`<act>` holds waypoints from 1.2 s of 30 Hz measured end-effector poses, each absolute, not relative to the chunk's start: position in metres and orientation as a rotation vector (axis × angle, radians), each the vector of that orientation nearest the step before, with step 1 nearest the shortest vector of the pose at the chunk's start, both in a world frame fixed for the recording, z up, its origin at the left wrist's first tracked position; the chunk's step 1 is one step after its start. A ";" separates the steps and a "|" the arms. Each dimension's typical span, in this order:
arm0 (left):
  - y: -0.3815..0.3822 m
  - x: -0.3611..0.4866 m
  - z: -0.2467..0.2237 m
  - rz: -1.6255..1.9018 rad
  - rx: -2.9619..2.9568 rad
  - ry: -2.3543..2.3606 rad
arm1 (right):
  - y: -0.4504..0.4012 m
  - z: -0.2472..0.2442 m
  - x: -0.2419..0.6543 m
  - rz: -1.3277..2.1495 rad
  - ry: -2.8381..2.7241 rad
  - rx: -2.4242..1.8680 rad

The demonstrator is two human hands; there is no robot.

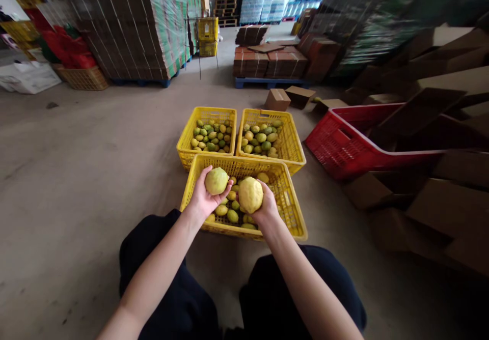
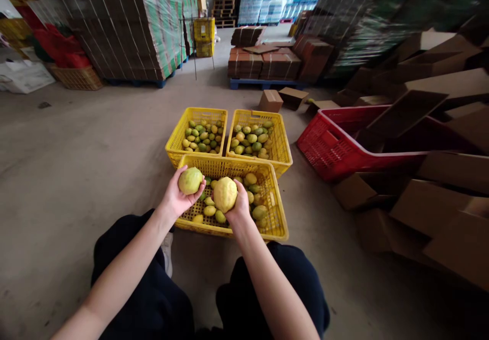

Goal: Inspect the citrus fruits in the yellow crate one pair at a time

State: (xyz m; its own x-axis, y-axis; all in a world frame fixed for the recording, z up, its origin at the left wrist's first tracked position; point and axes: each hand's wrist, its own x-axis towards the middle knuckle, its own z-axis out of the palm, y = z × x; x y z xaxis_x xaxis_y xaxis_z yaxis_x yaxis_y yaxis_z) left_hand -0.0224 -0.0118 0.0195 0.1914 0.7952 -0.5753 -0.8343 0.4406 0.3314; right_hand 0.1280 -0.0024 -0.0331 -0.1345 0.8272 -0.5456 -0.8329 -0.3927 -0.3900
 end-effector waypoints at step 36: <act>-0.012 -0.020 0.008 1.225 -0.117 0.849 | 0.000 -0.024 0.132 1.667 0.201 -0.967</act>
State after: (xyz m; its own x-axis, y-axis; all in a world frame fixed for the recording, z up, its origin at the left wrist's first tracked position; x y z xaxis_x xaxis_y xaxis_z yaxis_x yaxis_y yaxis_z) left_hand -0.0202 -0.0116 0.0082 0.0813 0.7763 -0.6251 -0.8582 0.3735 0.3522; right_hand 0.1317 -0.0004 -0.0241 -0.0205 0.7327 -0.6803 -0.8732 -0.3445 -0.3447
